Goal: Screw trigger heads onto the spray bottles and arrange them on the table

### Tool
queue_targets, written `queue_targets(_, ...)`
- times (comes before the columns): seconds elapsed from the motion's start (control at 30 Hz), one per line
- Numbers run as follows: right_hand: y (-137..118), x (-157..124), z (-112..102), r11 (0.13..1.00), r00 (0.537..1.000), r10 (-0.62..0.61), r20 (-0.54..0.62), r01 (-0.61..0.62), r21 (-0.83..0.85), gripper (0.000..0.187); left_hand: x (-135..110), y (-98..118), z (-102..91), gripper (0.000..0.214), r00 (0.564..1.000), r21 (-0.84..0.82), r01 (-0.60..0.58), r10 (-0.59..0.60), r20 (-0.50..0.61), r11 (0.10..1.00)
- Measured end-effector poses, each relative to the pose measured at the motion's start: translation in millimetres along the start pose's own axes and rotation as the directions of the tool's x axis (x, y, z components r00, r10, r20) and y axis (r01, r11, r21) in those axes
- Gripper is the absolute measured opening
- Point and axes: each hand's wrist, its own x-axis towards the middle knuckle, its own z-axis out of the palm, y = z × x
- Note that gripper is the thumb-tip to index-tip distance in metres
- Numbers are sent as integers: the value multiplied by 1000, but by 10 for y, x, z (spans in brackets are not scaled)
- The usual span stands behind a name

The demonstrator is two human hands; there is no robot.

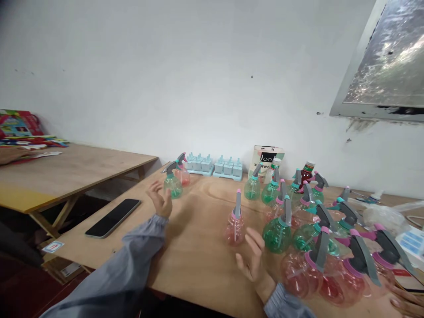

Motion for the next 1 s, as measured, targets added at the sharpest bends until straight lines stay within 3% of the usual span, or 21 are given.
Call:
queue_targets(0.03, -93, 66, -87, 992, 991, 46, 127, -60, 109, 31, -78, 194, -60, 37, 978, -106, 9, 13, 206, 994)
queue_targets(0.07, -189, 160, -164, 957, 933, 129, 336, -206, 205, 29, -145, 401, -113, 38, 851, -195, 81, 34, 524, 977)
queue_targets(0.1, -282, 276, -226, 882, 787, 177, 591, -393, 259, 35, -199, 611, -155, 41, 531, -240, 204, 99, 842, 949)
queue_targets(0.13, -368, 404, -273, 784, 547, 103, 831, -559, 271, 45, -242, 810, -181, 44, 90, -218, 340, 199, 976, 915)
queue_targets(0.17, -441, 530, -304, 707, 277, -42, 960, -671, 225, 54, -276, 986, -189, 47, -342, -143, 435, 310, 887, 889)
queue_targets(0.2, -500, 643, -320, 667, 90, -142, 986, -727, 163, 62, -306, 1130, -182, 50, -598, -64, 476, 376, 708, 877)
queue_targets(0.23, -542, 731, -321, 650, -37, -213, 976, -751, 113, 69, -334, 1234, -164, 52, -705, -8, 493, 404, 583, 870)
queue_targets(0.27, -568, 790, -311, 650, -98, -230, 968, -755, 78, 72, -363, 1298, -139, 54, -760, 32, 496, 415, 501, 868)
queue_targets(0.3, -579, 819, -292, 654, -112, -215, 970, -754, 58, 74, -392, 1325, -112, 55, -774, 54, 495, 411, 482, 867)
queue_targets(0.43, -543, 751, -194, 664, -128, -212, 969, -747, 46, 79, -489, 1221, -35, 57, -756, 77, 486, 375, 537, 870)
queue_targets(0.6, -507, 739, -166, 668, -121, -194, 974, -743, 41, 75, -467, 1176, -29, 63, -756, 90, 498, 380, 533, 863)
queue_targets(0.7, -527, 766, -175, 656, -86, -171, 982, -754, 48, 67, -405, 1236, -58, 60, -679, 32, 483, 350, 646, 875)
queue_targets(0.73, -535, 751, -177, 642, -44, -143, 989, -765, 58, 64, -389, 1243, -62, 57, -609, 3, 473, 324, 724, 881)
queue_targets(0.77, -541, 719, -178, 629, 30, -90, 995, -773, 81, 60, -379, 1239, -58, 54, -494, -28, 459, 281, 822, 888)
queue_targets(0.8, -542, 670, -177, 631, 149, -11, 989, -766, 122, 56, -375, 1222, -45, 51, -323, -58, 439, 217, 921, 897)
queue_targets(0.83, -538, 607, -174, 654, 311, 86, 946, -734, 181, 52, -380, 1193, -21, 49, -98, -84, 412, 136, 986, 907)
queue_targets(0.87, -525, 537, -168, 702, 501, 183, 846, -669, 244, 50, -393, 1156, 15, 46, 136, -104, 383, 55, 989, 918)
queue_targets(0.9, -504, 466, -155, 768, 693, 260, 673, -571, 291, 48, -414, 1116, 61, 44, 337, -119, 355, -8, 942, 927)
queue_targets(0.93, -474, 400, -134, 835, 844, 302, 443, -459, 304, 44, -443, 1079, 115, 46, 472, -134, 332, -42, 881, 934)
queue_targets(0.97, -434, 345, -101, 891, 930, 313, 196, -358, 279, 39, -478, 1048, 177, 54, 537, -151, 320, -47, 842, 935)
queue_targets(1.0, -386, 303, -56, 929, 951, 307, -19, -295, 223, 30, -520, 1027, 244, 67, 545, -175, 317, -28, 838, 932)
